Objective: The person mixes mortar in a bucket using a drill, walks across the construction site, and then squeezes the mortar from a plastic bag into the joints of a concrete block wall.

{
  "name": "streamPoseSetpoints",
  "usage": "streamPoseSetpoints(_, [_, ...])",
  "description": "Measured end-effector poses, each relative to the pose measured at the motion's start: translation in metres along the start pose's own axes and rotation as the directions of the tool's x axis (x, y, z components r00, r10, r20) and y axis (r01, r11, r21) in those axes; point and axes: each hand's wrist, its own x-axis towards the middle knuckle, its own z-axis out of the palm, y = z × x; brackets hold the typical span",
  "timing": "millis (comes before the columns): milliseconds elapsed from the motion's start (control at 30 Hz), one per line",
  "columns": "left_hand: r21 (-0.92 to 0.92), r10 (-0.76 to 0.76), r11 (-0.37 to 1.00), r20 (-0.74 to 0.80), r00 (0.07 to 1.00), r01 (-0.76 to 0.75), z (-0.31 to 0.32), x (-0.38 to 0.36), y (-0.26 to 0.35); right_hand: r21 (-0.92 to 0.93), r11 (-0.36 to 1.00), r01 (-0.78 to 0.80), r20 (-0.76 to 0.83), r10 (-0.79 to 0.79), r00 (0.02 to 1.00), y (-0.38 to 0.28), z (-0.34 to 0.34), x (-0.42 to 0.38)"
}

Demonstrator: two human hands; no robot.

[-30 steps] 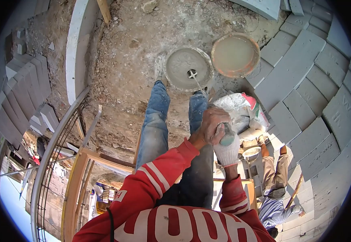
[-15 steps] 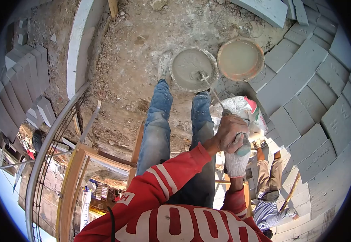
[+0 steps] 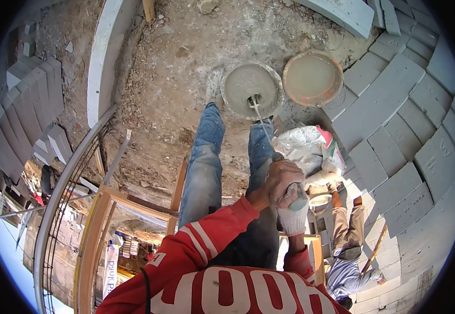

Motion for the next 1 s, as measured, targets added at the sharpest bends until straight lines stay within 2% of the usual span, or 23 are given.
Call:
streamPoseSetpoints(100, [-0.009, 0.018, 1.000, 0.032, 0.999, -0.018, -0.010, -0.012, 0.007, 0.080, 0.997, 0.011, 0.010, -0.012, 1.000, -0.017, 0.002, -0.002])
streamPoseSetpoints(233, [0.048, -0.056, 0.998, 0.160, 0.986, 0.049, -0.031, -0.016, 0.020, 0.246, 0.964, -0.100, 0.025, 0.097, 0.995, -0.034, 0.004, -0.006])
streamPoseSetpoints(267, [0.075, 0.028, 0.996, 0.137, 0.990, -0.038, -0.031, -0.014, 0.019, 0.296, 0.948, -0.117, 0.042, 0.110, 0.993, -0.034, 0.006, -0.004])
streamPoseSetpoints(300, [0.073, 0.031, 0.996, 0.141, 0.990, -0.041, -0.034, -0.010, 0.019, 0.344, 0.929, -0.135, 0.060, 0.122, 0.991, -0.034, 0.008, -0.001])
streamPoseSetpoints(367, [0.043, 0.076, 0.996, 0.041, 0.996, -0.078, -0.039, -0.001, 0.016, 0.406, 0.909, -0.099, -0.020, 0.117, 0.993, -0.046, 0.003, 0.015])
streamPoseSetpoints(400, [0.048, 0.104, 0.994, -0.018, 0.994, -0.103, -0.041, 0.004, 0.011, 0.394, 0.913, -0.104, 0.026, 0.102, 0.994, -0.042, 0.005, 0.020])
streamPoseSetpoints(433, [0.049, 0.102, 0.994, -0.015, 0.995, -0.101, -0.042, 0.010, 0.007, 0.383, 0.918, -0.105, 0.073, 0.083, 0.994, -0.042, 0.005, 0.028])
streamPoseSetpoints(500, [0.045, 0.132, 0.990, 0.001, 0.991, -0.132, -0.046, 0.026, 0.001, 0.338, 0.938, -0.078, 0.072, 0.057, 0.996, -0.050, -0.006, 0.054])
streamPoseSetpoints(533, [0.022, 0.152, 0.988, -0.007, 0.988, -0.152, -0.044, 0.036, -0.002, 0.305, 0.952, 0.003, -0.045, 0.012, 0.999, -0.051, -0.009, 0.062])
streamPoseSetpoints(633, [0.024, 0.195, 0.981, -0.082, 0.977, -0.194, -0.027, 0.057, -0.018, 0.287, 0.958, -0.013, -0.037, 0.025, 0.999, -0.034, -0.013, 0.077])
streamPoseSetpoints(667, [0.001, 0.244, 0.970, -0.008, 0.970, -0.244, -0.028, 0.065, -0.021, 0.243, 0.970, 0.017, -0.074, 0.001, 0.997, -0.030, -0.014, 0.082])
streamPoseSetpoints(700, [-0.001, 0.241, 0.970, -0.010, 0.970, -0.241, -0.023, 0.061, -0.025, 0.196, 0.980, 0.042, -0.106, -0.021, 0.994, -0.026, -0.015, 0.083])
streamPoseSetpoints(767, [0.027, 0.259, 0.966, -0.084, 0.962, -0.257, -0.012, 0.053, -0.041, 0.167, 0.983, 0.081, -0.110, -0.063, 0.992, -0.013, -0.008, 0.082])
streamPoseSetpoints(833, [0.024, 0.238, 0.971, -0.112, 0.965, -0.236, -0.011, 0.037, -0.048, 0.259, 0.966, -0.005, -0.047, 0.017, 0.999, -0.006, -0.002, 0.077])
streamPoseSetpoints(900, [0.021, 0.211, 0.977, -0.130, 0.969, -0.210, -0.014, 0.022, -0.048, 0.277, 0.961, -0.007, -0.004, 0.009, 1.000, -0.008, 0.000, 0.072])
streamPoseSetpoints(967, [0.060, 0.120, 0.992, -0.105, 0.987, -0.115, -0.019, 0.008, -0.042, 0.229, 0.973, 0.027, 0.067, -0.044, 0.997, -0.008, 0.003, 0.064])
streamPoseSetpoints(1000, [0.065, 0.130, 0.990, -0.103, 0.986, -0.123, -0.023, 0.009, -0.042, 0.288, 0.957, -0.023, 0.095, -0.004, 0.996, -0.012, 0.002, 0.063])
